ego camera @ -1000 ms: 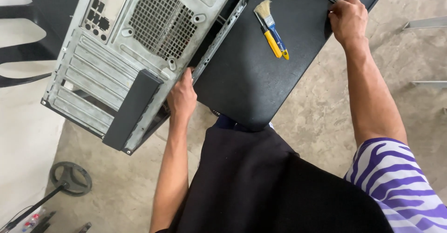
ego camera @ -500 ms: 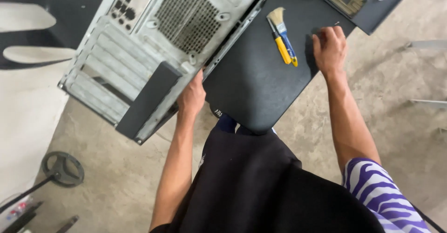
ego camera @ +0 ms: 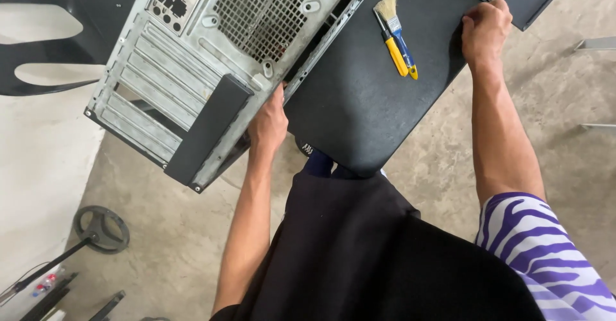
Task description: Disassembling a computer case by removing screws and the side panel, then cleaning the interior components with a brush.
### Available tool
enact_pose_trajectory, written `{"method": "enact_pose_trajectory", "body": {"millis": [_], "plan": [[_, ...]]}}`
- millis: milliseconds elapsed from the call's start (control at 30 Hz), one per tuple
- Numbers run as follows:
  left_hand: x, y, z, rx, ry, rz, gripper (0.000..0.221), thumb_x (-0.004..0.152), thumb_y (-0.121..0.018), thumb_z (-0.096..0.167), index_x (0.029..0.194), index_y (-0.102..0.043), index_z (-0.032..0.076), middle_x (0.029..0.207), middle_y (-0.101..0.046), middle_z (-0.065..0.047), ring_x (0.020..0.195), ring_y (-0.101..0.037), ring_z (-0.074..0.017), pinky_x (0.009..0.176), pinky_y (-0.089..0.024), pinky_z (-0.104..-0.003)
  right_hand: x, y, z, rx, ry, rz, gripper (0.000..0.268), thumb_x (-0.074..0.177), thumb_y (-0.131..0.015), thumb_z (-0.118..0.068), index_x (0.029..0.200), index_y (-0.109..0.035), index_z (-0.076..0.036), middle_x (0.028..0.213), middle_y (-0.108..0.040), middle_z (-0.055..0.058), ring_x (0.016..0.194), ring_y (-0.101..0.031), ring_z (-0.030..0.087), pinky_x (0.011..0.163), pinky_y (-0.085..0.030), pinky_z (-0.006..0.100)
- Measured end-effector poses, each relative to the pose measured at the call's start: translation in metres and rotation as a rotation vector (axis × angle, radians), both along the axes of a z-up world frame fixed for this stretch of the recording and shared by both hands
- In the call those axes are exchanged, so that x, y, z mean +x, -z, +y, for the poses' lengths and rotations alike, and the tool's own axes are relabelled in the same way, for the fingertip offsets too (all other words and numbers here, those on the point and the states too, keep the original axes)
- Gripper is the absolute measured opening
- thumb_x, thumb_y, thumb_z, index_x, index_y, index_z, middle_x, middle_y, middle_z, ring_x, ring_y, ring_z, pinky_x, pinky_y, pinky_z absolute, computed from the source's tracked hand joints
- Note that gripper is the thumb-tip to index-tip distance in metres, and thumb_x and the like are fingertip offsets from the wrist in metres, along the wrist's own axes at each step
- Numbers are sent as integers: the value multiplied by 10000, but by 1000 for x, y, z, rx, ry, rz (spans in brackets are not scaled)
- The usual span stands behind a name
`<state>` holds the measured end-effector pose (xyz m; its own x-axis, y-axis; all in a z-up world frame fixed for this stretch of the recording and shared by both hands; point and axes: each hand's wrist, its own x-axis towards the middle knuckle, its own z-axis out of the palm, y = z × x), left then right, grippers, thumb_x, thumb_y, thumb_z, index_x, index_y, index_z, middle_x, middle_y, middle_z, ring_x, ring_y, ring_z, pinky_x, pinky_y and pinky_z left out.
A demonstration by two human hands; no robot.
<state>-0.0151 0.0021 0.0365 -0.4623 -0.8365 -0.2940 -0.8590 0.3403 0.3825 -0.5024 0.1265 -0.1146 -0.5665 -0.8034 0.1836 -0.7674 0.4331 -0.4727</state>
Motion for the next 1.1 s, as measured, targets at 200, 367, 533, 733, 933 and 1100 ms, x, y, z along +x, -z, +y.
{"method": "enact_pose_trajectory", "body": {"millis": [200, 367, 533, 733, 933, 1100], "plan": [[-1, -1, -2, 200, -83, -32, 504, 1011, -374, 95, 1493, -459, 212, 1286, -721, -84, 1039, -715, -383, 717, -577, -538, 6, -12, 11, 21, 62, -99, 86, 967, -804, -23, 964, -721, -49, 1022, -572, 124, 902, -596, 311, 784, -530, 420], [0, 5, -1, 188, -85, -95, 465, 1064, -353, 180, 1519, -440, 228, 1155, -749, -142, 948, -719, -422, 658, -556, -567, -9, 2, 21, -29, 59, -14, 135, 953, -785, -21, 905, -697, -111, 959, -645, 81, 891, -600, 269, 767, -511, 408], [-3, -3, 1, 180, -78, -85, 442, 1072, -374, 126, 1506, -432, 190, 915, -745, -115, 665, -699, -316, 470, -518, -461, -5, -5, 29, -106, 59, -49, 98, 966, -762, -45, 895, -710, -89, 846, -713, 48, 759, -653, 198, 686, -550, 354], [0, 3, 1, 137, -52, -77, 449, 1080, -397, 120, 1528, -428, 143, 874, -721, -136, 616, -678, -280, 443, -521, -418, 18, -38, 26, -273, 184, -216, 203, 859, -725, 63, 907, -625, -106, 843, -746, 21, 740, -683, 121, 700, -594, 286], [1, 5, 2, 10, 0, -34, 349, 1051, -475, 83, 1394, -526, 127, 993, -749, -164, 779, -731, -373, 543, -578, -508, 18, -38, 15, -396, 262, -223, 402, 770, -842, 121, 903, -553, -126, 830, -766, 10, 745, -696, 122, 712, -588, 283], [0, 3, 1, 0, 3, -35, 331, 1056, -469, 99, 1377, -539, 133, 997, -757, -166, 793, -737, -390, 563, -587, -520, 21, -36, 11, -465, 306, -250, 417, 757, -864, 127, 871, -550, -123, 820, -766, 22, 713, -723, 116, 681, -619, 258]]}}
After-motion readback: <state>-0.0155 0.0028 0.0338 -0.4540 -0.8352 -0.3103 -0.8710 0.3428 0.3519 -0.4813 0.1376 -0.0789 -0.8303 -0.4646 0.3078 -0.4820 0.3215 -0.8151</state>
